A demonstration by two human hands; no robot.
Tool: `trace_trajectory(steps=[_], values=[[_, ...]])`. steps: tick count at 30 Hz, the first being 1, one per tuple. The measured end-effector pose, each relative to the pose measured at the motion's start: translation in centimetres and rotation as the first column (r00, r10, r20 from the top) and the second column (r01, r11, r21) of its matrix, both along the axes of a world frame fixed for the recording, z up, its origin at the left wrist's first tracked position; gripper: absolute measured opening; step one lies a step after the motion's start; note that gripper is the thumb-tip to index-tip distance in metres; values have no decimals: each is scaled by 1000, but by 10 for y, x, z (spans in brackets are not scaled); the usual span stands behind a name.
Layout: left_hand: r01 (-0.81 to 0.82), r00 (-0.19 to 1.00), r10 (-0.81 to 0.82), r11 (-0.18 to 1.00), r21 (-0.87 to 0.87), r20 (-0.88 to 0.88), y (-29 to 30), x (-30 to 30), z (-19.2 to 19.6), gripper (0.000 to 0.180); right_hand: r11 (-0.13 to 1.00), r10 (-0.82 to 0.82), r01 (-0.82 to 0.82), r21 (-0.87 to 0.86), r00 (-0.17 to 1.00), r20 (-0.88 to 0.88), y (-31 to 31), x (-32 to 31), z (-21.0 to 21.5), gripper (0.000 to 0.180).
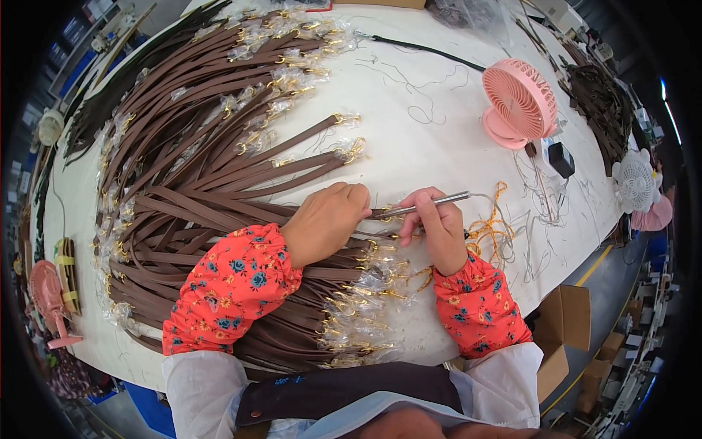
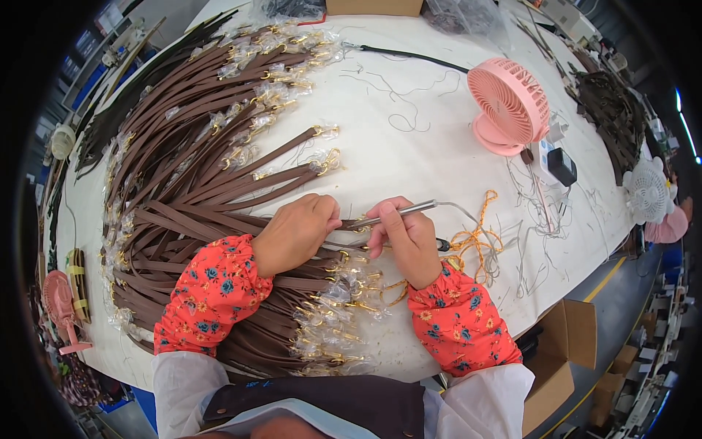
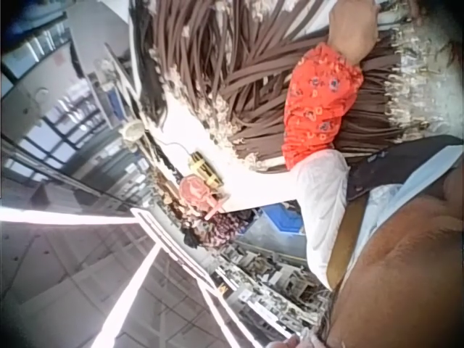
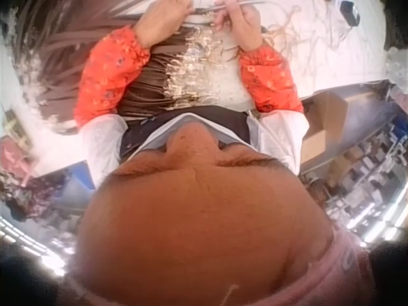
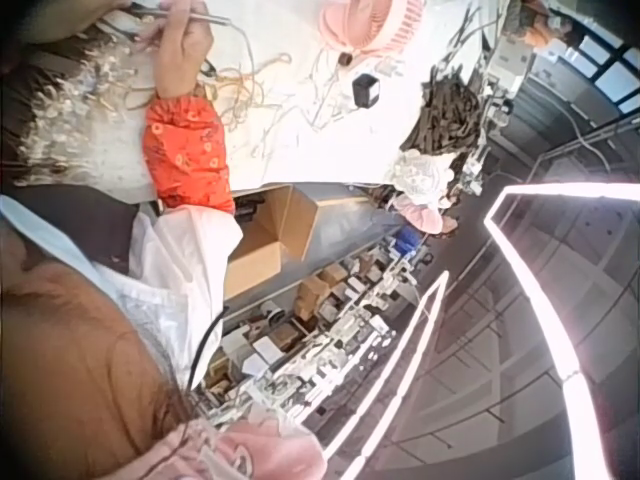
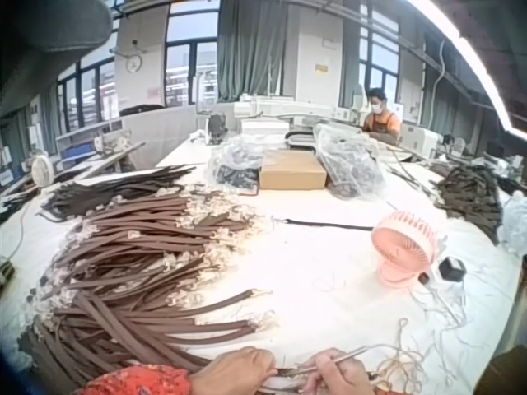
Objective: Assembling and finishing leather straps by attaching metal clips and trimming them with a precision tool.
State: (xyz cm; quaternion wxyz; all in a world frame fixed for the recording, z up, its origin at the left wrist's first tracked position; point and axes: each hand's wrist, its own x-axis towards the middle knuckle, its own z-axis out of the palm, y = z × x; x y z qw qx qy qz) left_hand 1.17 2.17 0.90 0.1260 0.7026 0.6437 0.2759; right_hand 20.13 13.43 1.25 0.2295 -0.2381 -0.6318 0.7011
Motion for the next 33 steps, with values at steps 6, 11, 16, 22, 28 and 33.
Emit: trace_trajectory(steps=[6,11,16,22,28,33], values=[[-8,1000,9,1000,-9,17,0,0,1,18,1000,1,-1,4,1000,18,-1,0,1,34],[-3,1000,3,1000,-2,26,0,0,2,17,1000,5,-5,12,1000,21,0,0,1,35],[-4,998,4,1000,4,60,0,0,1,14,1000,7,-7,11,1000,23,-1,0,1,36],[-26,998,26,1000,6,66,1,-1,-1,14,1000,18,-18,-1,1000,18,0,0,0,36],[-84,980,94,994,-63,177,3,0,2,18,998,-58,56,-25,995,-77,1,-1,-5,35],[35,989,-38,999,26,140,4,3,1,23,988,-153,144,-62,973,-173,4,-4,-5,33]])
